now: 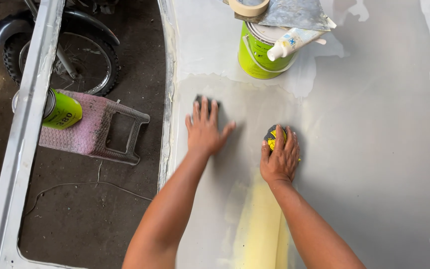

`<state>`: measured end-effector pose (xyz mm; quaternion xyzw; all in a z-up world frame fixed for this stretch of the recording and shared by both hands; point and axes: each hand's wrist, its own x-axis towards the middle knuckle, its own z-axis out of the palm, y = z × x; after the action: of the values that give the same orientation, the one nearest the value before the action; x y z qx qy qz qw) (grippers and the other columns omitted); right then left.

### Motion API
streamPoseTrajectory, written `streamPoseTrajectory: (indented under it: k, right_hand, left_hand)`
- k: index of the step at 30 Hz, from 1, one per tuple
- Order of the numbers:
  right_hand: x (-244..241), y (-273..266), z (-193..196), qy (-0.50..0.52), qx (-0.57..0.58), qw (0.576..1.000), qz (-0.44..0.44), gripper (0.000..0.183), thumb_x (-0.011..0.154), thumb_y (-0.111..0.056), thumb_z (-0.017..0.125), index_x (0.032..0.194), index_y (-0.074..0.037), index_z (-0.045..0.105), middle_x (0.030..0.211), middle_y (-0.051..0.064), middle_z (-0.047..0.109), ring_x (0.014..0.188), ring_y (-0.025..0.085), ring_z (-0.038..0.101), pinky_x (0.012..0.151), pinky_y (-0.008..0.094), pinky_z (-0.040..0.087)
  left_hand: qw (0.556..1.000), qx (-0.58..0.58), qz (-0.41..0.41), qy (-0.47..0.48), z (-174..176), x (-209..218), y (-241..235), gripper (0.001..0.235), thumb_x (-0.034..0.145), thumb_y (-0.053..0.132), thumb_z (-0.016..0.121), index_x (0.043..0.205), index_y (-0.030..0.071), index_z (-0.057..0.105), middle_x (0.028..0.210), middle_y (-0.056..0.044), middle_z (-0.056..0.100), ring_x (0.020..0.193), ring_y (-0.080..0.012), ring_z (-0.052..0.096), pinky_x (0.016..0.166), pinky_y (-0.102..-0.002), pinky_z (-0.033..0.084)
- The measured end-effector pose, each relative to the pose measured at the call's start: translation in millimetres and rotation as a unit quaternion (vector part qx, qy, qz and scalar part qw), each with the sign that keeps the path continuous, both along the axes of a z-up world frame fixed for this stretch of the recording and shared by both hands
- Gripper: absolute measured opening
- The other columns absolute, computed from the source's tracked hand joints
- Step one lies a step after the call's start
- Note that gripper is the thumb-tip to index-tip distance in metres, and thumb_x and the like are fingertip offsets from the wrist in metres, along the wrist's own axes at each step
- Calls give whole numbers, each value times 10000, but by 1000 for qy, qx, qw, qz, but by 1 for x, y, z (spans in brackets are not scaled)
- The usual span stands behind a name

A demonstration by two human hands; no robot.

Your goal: The recorder is wet-sanding a primer or body filler on a car body part using sanding blocks.

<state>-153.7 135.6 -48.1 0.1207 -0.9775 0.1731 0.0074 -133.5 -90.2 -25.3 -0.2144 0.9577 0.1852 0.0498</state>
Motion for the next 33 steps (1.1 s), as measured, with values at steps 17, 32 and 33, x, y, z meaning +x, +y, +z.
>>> streamPoseTrajectory:
  k: [17,32,33]
  right_hand:
    - [-2,4,-8,20,-48,999,16,604,1050,-372,468,1593,-147,327,1617,191,320,1487,426,296,1222,571,219]
    - [-3,10,-9,69,-167,984,1,452,1062,-204,498,1494,-69,498,1537,180,505,1443,412,430,1209,531,309]
    - [-3,9,-8,74,-171,983,4,448,1065,-198,500,1493,-66,499,1531,180,510,1440,412,438,1206,532,313]
  left_hand:
    - [999,6,-47,14,11,-15,47,795,974,596,476,1614,174,263,1703,-94,122,1557,-332,135,1204,-607,131]
    - [994,6,-104,22,10,-55,72,659,993,477,476,1575,209,323,1683,-65,205,1547,-290,159,1185,-607,154]
    - [996,1,-92,16,11,-67,72,659,994,477,474,1572,203,317,1685,-67,200,1542,-290,156,1182,-605,159]
